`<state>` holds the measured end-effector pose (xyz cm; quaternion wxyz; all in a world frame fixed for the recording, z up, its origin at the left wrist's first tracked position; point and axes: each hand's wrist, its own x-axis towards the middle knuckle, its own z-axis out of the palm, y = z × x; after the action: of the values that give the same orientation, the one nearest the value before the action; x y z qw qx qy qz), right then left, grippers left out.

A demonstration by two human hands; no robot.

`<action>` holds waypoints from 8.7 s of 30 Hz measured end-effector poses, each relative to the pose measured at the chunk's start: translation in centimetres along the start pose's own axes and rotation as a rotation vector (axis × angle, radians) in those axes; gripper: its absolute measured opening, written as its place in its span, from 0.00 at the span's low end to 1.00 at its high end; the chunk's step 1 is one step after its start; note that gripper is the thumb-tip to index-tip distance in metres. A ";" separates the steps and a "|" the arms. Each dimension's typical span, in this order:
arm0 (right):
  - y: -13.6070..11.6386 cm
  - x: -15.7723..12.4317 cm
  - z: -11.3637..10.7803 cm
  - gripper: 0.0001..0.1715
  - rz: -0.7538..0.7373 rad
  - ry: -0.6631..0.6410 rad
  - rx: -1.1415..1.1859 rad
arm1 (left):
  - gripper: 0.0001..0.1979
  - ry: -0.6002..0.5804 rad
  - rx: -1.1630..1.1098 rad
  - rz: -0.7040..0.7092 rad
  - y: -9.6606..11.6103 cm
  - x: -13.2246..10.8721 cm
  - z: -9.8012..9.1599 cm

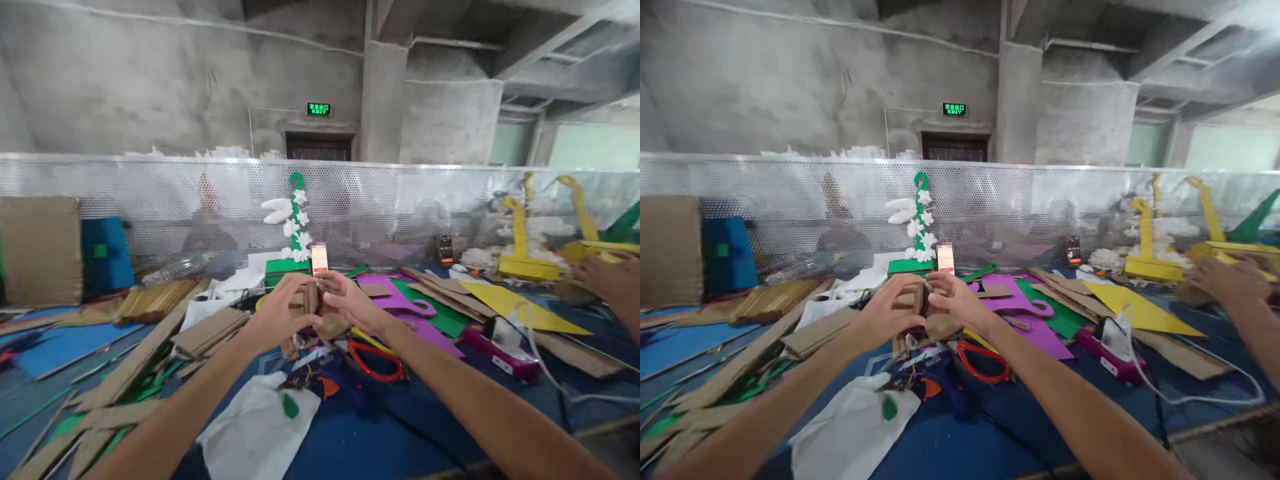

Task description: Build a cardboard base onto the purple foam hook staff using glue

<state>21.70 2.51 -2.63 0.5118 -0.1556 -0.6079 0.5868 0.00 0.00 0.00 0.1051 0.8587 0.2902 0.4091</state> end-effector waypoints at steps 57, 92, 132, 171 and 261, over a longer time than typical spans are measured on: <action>0.3 -0.2 1.0 0.26 -0.287 0.083 -0.378 | 0.15 -0.066 -0.051 -0.163 0.2 -0.2 0.3; -0.6 -0.4 -0.5 0.33 -0.022 -0.019 0.125 | 0.16 -0.029 0.200 -0.005 -0.8 -0.6 -1.0; -0.3 0.4 1.3 0.24 -0.301 0.300 0.062 | 0.16 0.338 0.391 0.287 -0.5 0.3 -0.1; -0.6 0.1 1.7 0.25 -0.141 0.386 -0.278 | 0.14 0.181 0.534 0.221 -2.3 0.0 0.7; -0.7 0.8 -0.7 0.26 -0.077 0.262 -0.437 | 0.24 0.203 -0.348 -0.301 -0.8 0.8 0.2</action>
<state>22.20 3.32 -1.78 0.5622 -0.3142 -0.6542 0.3965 0.27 1.11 0.06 0.2816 0.7291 0.3491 0.5169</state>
